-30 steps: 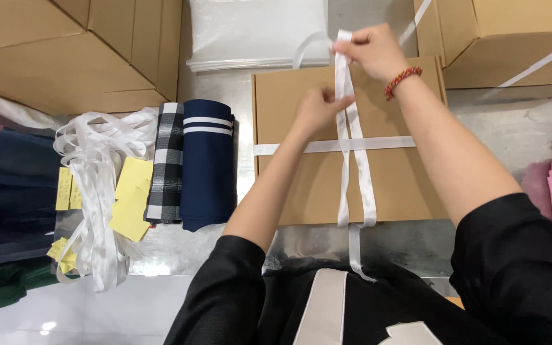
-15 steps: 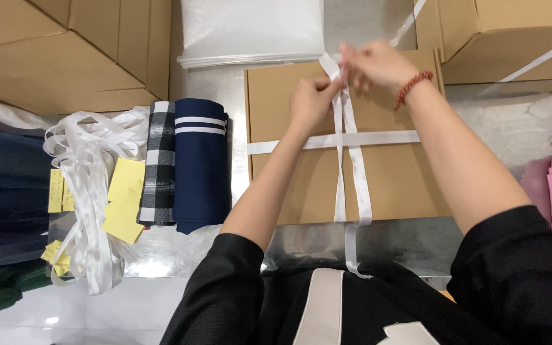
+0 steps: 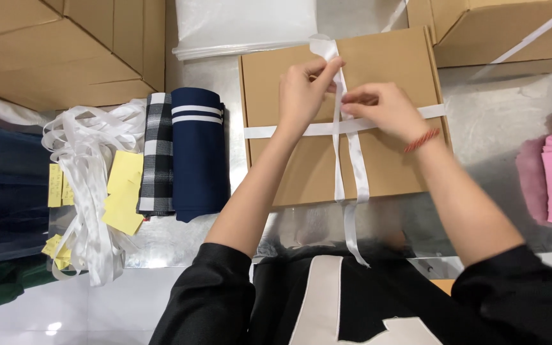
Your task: The person places a plastic-wrapped item into a cardboard box and closes the lid. They then wrap a white ribbon around the box, tie it securely, and form a decorative bow on top.
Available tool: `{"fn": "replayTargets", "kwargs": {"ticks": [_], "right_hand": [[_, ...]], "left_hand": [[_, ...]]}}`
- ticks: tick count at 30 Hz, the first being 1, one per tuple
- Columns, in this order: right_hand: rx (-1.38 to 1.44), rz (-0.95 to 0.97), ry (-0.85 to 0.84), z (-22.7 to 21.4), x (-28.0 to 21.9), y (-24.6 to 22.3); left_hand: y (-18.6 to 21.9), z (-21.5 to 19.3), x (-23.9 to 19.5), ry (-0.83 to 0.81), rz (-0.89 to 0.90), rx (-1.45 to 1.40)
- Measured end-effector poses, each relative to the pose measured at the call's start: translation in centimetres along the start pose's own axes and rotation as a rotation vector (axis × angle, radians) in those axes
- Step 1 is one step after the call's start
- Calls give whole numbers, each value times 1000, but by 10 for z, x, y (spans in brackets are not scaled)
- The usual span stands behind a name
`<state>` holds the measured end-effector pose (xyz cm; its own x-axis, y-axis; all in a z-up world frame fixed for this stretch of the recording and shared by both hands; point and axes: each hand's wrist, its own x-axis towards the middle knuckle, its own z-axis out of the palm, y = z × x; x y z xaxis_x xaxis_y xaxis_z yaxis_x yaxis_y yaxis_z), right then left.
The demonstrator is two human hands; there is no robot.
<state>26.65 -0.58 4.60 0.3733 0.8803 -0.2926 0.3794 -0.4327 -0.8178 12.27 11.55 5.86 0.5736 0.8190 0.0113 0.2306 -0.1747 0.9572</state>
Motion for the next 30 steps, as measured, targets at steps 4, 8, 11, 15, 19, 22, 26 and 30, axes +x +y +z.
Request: {"fn": "replayTargets", "kwargs": {"ticks": [4,8,11,15,19,22,26,30], "right_hand": [[-20,-149,246,31,-43,40],[-354,80,56,59,-89,40],[-458,62,33,80,-96,51],[-515,-40,92,101,-82,94],[-442,-110,167,96,-100,66],[-548,-152,186,97,-110,55],[-572,-94,217,100,-117,51],[-473,-34,282,103,-126,50]], "left_hand": [[-37,2,-3,29,-54,54],[-62,6,-12,16,-124,-23],[-78,12,-15,-16,-146,49],[-108,23,-10,-89,-98,179],[-118,26,-9,-125,-74,202],[-117,29,-7,-141,-84,181],[-113,34,-9,-164,-105,155],[-84,24,-31,-113,-116,272]]}}
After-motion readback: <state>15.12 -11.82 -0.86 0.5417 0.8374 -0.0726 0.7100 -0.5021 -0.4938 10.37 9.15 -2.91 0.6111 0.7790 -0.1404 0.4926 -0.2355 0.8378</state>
